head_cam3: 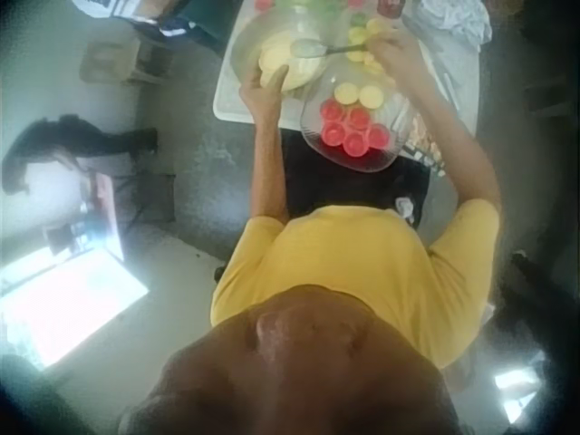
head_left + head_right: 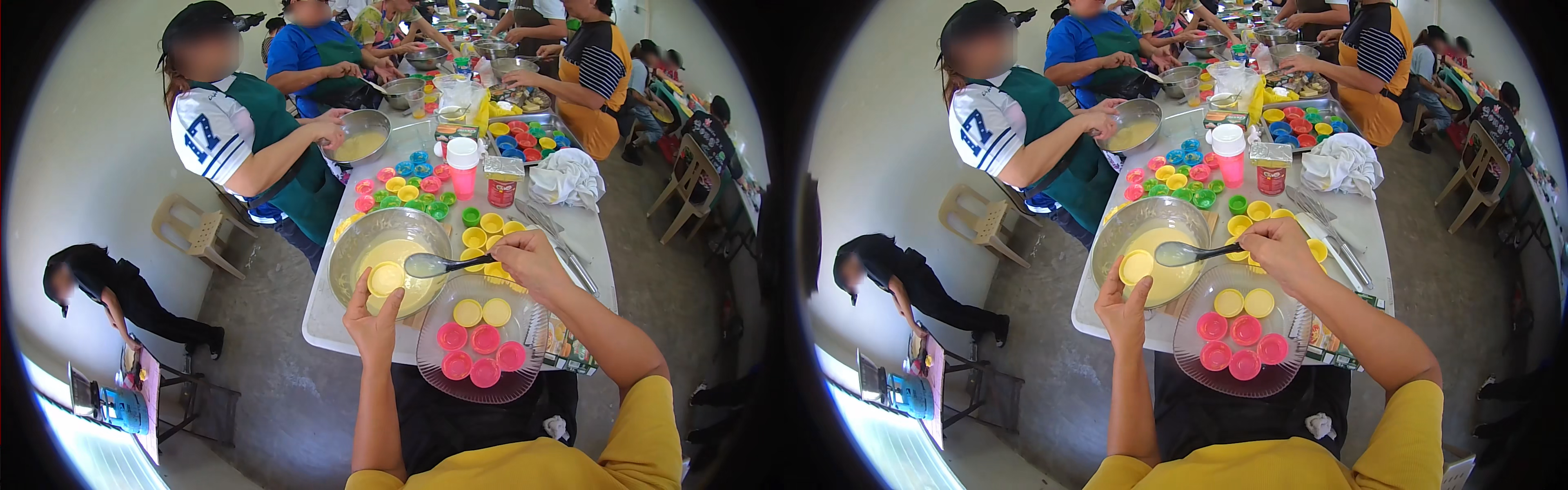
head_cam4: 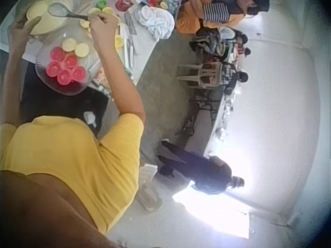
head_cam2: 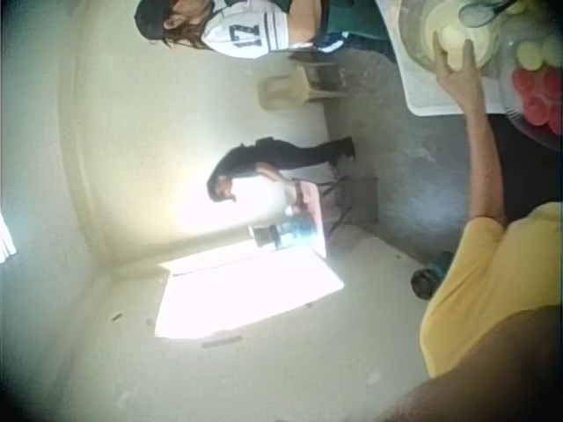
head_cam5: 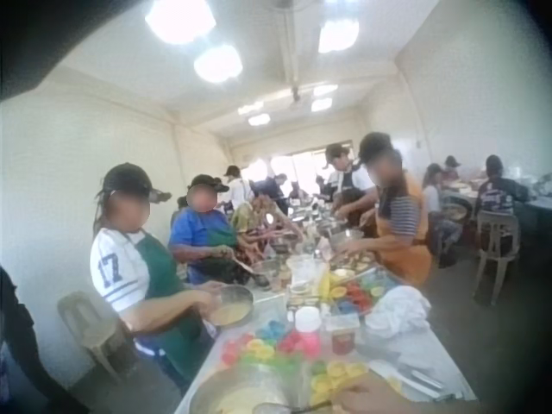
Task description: The person uses a ladle to scoop a yellow liquid mixture from a large metal bowl and pours it into small, colorful plastic molds. The filled molds are then placed onto a clear plastic plate. The process is repeated continuously as the person works at a long table alongside other individuals performing similar tasks.
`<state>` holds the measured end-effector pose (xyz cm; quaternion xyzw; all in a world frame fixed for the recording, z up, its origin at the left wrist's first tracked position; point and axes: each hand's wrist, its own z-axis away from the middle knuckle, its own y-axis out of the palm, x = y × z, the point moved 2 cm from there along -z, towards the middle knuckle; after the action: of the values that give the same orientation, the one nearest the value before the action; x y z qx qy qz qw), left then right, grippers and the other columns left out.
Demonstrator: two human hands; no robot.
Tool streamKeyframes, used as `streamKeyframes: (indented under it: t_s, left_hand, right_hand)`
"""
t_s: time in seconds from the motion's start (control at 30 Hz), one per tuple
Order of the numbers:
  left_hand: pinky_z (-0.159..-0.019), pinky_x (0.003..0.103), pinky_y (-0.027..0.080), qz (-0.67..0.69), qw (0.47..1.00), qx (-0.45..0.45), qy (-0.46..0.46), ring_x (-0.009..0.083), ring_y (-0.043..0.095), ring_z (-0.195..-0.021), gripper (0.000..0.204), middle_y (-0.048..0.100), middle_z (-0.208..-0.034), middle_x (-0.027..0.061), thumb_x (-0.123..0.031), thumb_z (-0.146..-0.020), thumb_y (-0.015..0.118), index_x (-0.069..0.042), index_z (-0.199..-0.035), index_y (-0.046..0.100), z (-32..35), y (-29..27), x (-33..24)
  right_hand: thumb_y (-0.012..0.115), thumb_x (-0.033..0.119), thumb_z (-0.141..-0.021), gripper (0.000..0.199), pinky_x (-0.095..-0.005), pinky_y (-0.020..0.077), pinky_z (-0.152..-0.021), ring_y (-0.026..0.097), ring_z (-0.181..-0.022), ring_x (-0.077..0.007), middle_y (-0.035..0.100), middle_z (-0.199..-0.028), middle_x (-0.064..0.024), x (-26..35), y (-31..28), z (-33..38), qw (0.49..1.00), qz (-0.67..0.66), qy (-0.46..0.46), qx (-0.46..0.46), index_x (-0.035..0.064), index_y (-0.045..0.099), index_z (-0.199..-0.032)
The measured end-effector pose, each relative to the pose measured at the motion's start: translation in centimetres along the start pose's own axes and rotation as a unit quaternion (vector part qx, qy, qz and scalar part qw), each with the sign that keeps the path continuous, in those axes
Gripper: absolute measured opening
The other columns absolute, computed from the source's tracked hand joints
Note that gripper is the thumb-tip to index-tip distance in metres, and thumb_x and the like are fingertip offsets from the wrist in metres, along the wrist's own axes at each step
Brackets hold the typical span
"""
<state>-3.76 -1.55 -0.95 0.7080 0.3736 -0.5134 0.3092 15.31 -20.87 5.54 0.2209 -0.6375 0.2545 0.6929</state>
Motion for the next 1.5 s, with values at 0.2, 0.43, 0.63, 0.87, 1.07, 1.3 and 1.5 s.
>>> streamKeyframes:
  t_s: [0.2, 0.43, 0.63, 0.87, 1.07, 1.3, 1.5]
  left_hand:
    - [-0.105, 0.034, 0.048, 0.029, 1.000, -0.009, 0.002, 0.0206, 0.064, -0.118, 0.061, 0.069, -0.127, 0.0157, 0.000, -0.081, 0.083, 0.006, -0.138, 0.062, 0.0, -0.2, -0.2]
    - [-0.104, 0.033, 0.049, -0.016, 1.000, -0.008, 0.020, 0.0191, 0.065, -0.117, 0.062, 0.071, -0.126, 0.0150, 0.004, -0.082, 0.080, 0.008, -0.140, 0.058, 1.1, -1.3, -0.8]
    - [-0.104, 0.033, 0.049, -0.016, 1.000, -0.015, 0.018, 0.0189, 0.065, -0.118, 0.062, 0.071, -0.126, 0.0147, 0.004, -0.082, 0.080, 0.008, -0.140, 0.059, 1.9, -2.0, -0.6]
    - [-0.106, 0.035, 0.047, 0.010, 0.999, -0.020, -0.023, 0.0206, 0.063, -0.119, 0.062, 0.070, -0.126, 0.0150, 0.003, -0.078, 0.084, 0.006, -0.137, 0.063, 2.3, -1.5, -0.7]
    - [-0.107, 0.035, 0.047, 0.011, 1.000, -0.001, -0.004, 0.0207, 0.063, -0.120, 0.063, 0.069, -0.127, 0.0153, 0.002, -0.078, 0.085, 0.005, -0.138, 0.062, 2.6, -1.3, -0.8]
    - [-0.109, 0.036, 0.046, 0.003, 0.999, 0.049, 0.019, 0.0200, 0.063, -0.122, 0.066, 0.069, -0.129, 0.0137, -0.002, -0.077, 0.088, 0.005, -0.137, 0.062, 3.5, -0.8, -1.3]
    - [-0.108, 0.035, 0.047, 0.017, 0.994, 0.109, 0.025, 0.0190, 0.063, -0.121, 0.067, 0.070, -0.128, 0.0124, -0.002, -0.076, 0.087, 0.003, -0.138, 0.063, 5.0, 0.7, -2.4]
  right_hand:
    - [0.067, 0.007, -0.087, 0.010, -0.0387, 0.0441, -0.054, 0.058, -0.059, -0.0252, 0.063, -0.071, -0.0116, -2.0, 1.2, -1.2, 0.904, 0.308, -0.296, -0.025, 0.0018, 0.073, -0.092]
    - [0.065, 0.003, -0.083, 0.028, -0.0455, 0.0489, -0.061, 0.062, -0.071, -0.0322, 0.054, -0.079, -0.0123, -4.6, 2.7, -2.3, 0.766, 0.454, -0.453, 0.045, 0.0064, 0.073, -0.109]
    - [0.064, 0.003, -0.084, 0.031, -0.0453, 0.0506, -0.065, 0.063, -0.076, -0.0342, 0.057, -0.084, -0.0152, -6.1, 3.5, -3.9, 0.785, 0.455, -0.413, 0.077, 0.0056, 0.075, -0.113]
    - [0.064, 0.005, -0.085, 0.031, -0.0455, 0.0529, -0.068, 0.065, -0.079, -0.0351, 0.059, -0.087, -0.0155, -5.7, 3.8, -4.0, 0.789, 0.484, -0.369, 0.086, 0.0062, 0.075, -0.114]
    - [0.065, 0.006, -0.084, 0.040, -0.0452, 0.0539, -0.073, 0.067, -0.086, -0.0349, 0.062, -0.094, -0.0154, -4.8, 3.7, -3.4, 0.802, 0.490, -0.326, 0.104, 0.0059, 0.068, -0.125]
    - [0.078, 0.009, -0.077, 0.077, -0.0441, 0.0507, -0.097, 0.063, -0.111, -0.0361, 0.062, -0.123, -0.0171, -0.7, 2.5, -0.3, 0.775, 0.456, -0.433, 0.056, 0.0089, 0.051, -0.149]
    - [0.085, 0.024, -0.074, 0.090, -0.0447, 0.0483, -0.103, 0.062, -0.118, -0.0360, 0.063, -0.127, -0.0187, 3.7, 3.5, 4.1, 0.872, 0.348, -0.290, 0.187, 0.0052, 0.045, -0.152]
